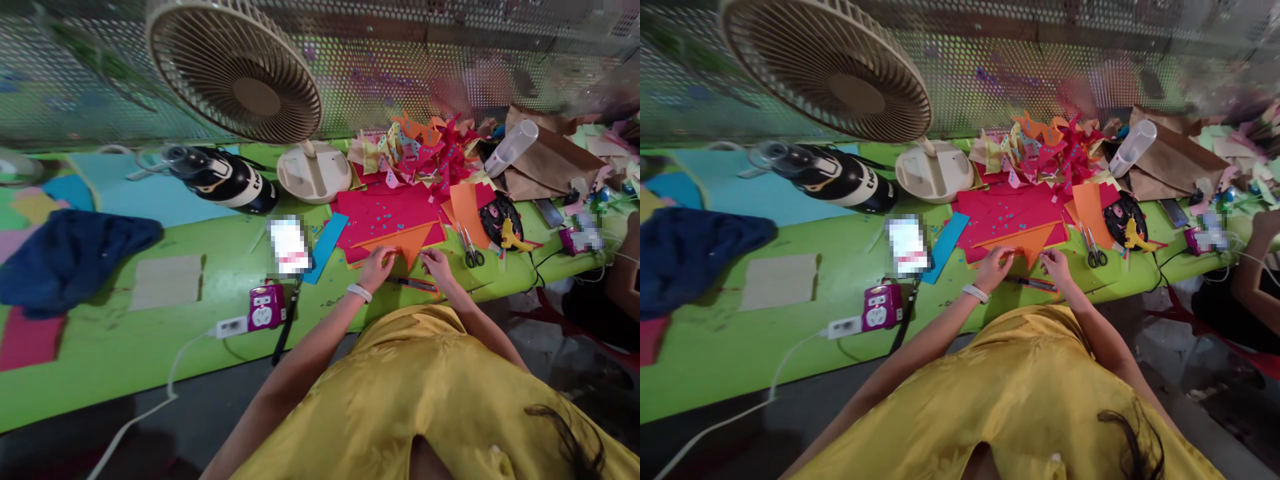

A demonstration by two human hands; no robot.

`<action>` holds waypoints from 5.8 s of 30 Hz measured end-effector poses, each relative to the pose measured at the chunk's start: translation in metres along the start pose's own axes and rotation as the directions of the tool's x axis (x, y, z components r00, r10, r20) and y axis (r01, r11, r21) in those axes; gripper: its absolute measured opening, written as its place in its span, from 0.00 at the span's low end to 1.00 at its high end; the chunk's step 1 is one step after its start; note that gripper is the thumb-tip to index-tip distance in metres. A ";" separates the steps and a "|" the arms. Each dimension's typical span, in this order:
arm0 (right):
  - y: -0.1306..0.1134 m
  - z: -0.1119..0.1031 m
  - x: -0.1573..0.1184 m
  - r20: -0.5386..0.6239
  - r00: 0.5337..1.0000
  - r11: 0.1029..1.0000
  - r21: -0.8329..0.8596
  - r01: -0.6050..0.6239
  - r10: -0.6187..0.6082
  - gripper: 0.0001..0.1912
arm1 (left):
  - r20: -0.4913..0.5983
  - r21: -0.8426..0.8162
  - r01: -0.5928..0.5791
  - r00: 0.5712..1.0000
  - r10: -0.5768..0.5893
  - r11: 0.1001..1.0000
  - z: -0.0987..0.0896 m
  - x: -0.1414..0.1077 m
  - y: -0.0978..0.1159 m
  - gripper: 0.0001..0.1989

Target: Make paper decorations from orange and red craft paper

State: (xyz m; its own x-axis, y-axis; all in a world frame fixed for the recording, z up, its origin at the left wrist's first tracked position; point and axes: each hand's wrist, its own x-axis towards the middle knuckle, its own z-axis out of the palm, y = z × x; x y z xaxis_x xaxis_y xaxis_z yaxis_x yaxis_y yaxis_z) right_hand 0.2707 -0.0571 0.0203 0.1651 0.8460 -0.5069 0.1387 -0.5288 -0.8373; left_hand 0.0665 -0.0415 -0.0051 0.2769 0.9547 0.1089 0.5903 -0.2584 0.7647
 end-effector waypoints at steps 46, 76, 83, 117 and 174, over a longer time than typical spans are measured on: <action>0.000 0.023 0.043 0.021 0.856 0.695 -0.573 0.434 -0.517 0.12 | 0.154 0.450 -0.110 0.987 0.044 0.886 0.008 0.006 -0.005 0.32; -0.027 0.046 0.033 -0.083 0.934 0.582 -0.800 0.146 -0.348 0.15 | 0.096 0.350 -0.171 0.985 0.146 0.921 0.012 0.001 -0.018 0.32; -0.028 0.046 0.035 -0.071 0.932 0.580 -0.799 0.160 -0.355 0.15 | 0.089 0.264 -0.210 0.977 0.193 0.941 0.007 0.000 -0.026 0.26; -0.028 0.039 0.040 0.001 0.927 0.544 -0.810 0.221 -0.375 0.14 | 0.088 0.398 -0.101 0.994 0.071 0.912 0.006 -0.003 -0.004 0.22; -0.050 0.035 0.060 0.036 0.990 0.600 -0.792 0.113 -0.138 0.14 | 0.071 0.347 -0.170 0.985 0.155 0.922 0.010 -0.005 -0.014 0.20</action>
State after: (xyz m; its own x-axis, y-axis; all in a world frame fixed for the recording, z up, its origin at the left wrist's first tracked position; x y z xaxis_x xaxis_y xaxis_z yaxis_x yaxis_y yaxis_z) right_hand 0.2397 0.0222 0.0250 0.1092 0.9130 -0.3932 0.8755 -0.2756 -0.3969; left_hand 0.0647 -0.0445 -0.0231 0.4178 0.8904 0.1806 0.7605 -0.4515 0.4666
